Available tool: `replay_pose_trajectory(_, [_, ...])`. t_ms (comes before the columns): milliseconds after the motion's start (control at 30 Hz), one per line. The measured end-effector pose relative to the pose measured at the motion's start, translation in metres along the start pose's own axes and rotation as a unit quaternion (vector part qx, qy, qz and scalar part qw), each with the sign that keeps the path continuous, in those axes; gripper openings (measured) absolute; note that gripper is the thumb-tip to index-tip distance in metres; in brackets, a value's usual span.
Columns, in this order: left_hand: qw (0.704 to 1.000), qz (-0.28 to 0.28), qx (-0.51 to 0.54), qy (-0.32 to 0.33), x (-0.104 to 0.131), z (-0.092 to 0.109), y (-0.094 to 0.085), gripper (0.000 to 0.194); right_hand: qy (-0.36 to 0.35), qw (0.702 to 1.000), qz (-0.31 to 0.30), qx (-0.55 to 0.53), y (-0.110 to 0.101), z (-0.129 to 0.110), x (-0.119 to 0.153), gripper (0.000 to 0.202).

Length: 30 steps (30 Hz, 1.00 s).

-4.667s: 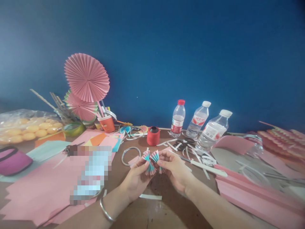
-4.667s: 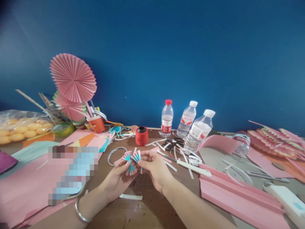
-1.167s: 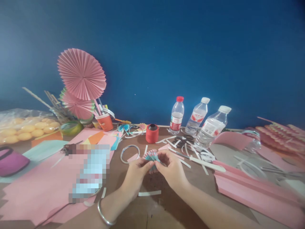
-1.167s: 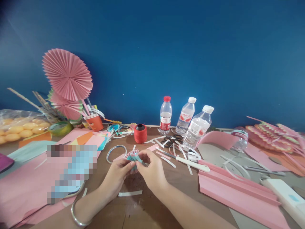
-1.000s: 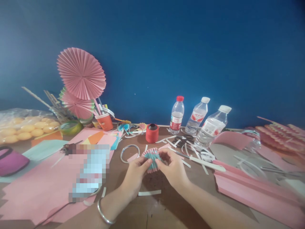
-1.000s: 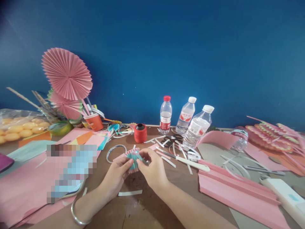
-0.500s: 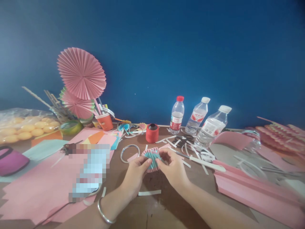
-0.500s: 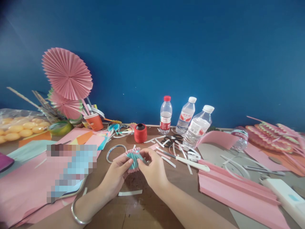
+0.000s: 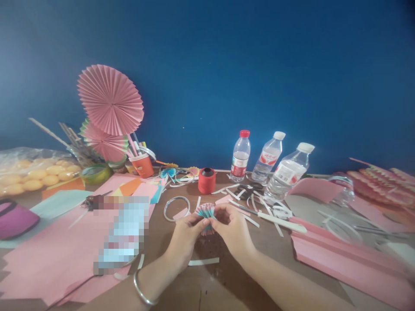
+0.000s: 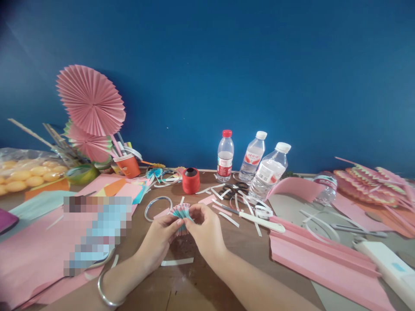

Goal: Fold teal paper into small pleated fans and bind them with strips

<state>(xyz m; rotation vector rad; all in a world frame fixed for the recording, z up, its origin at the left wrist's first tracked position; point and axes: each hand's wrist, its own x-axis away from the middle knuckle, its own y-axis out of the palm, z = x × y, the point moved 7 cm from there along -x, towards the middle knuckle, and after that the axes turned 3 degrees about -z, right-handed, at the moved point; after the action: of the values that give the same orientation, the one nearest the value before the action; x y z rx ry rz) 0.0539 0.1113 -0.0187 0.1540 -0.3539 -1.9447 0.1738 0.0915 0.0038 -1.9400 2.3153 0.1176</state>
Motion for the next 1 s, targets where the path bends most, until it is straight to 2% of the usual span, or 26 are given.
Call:
replay_pose_trajectory(200, [1.0,0.025,-0.016,0.005,0.001,0.004,-0.001,0.021,0.075,0.984,-0.009,-0.164,0.005,0.012,0.001,0.024])
replay_pose_trajectory(300, [1.0,0.014,0.002,0.011,0.001,0.006,0.0,0.015,0.087,0.972,-0.018,-0.216,0.008,0.011,0.001,0.024])
replay_pose_trajectory(500, [0.996,-0.025,0.087,-0.023,0.003,0.007,0.011,0.018,0.076,0.964,-0.028,-0.255,0.009,0.007,0.0,0.026])
replay_pose_trajectory(767, [0.993,-0.005,0.116,-0.026,0.002,0.01,0.011,0.019,0.075,0.948,0.042,-0.306,-0.006,0.008,-0.006,0.024])
replay_pose_trajectory(1000, [0.996,-0.018,0.088,-0.011,0.002,0.012,0.011,0.02,0.079,0.957,-0.01,-0.278,0.002,0.007,-0.004,0.024])
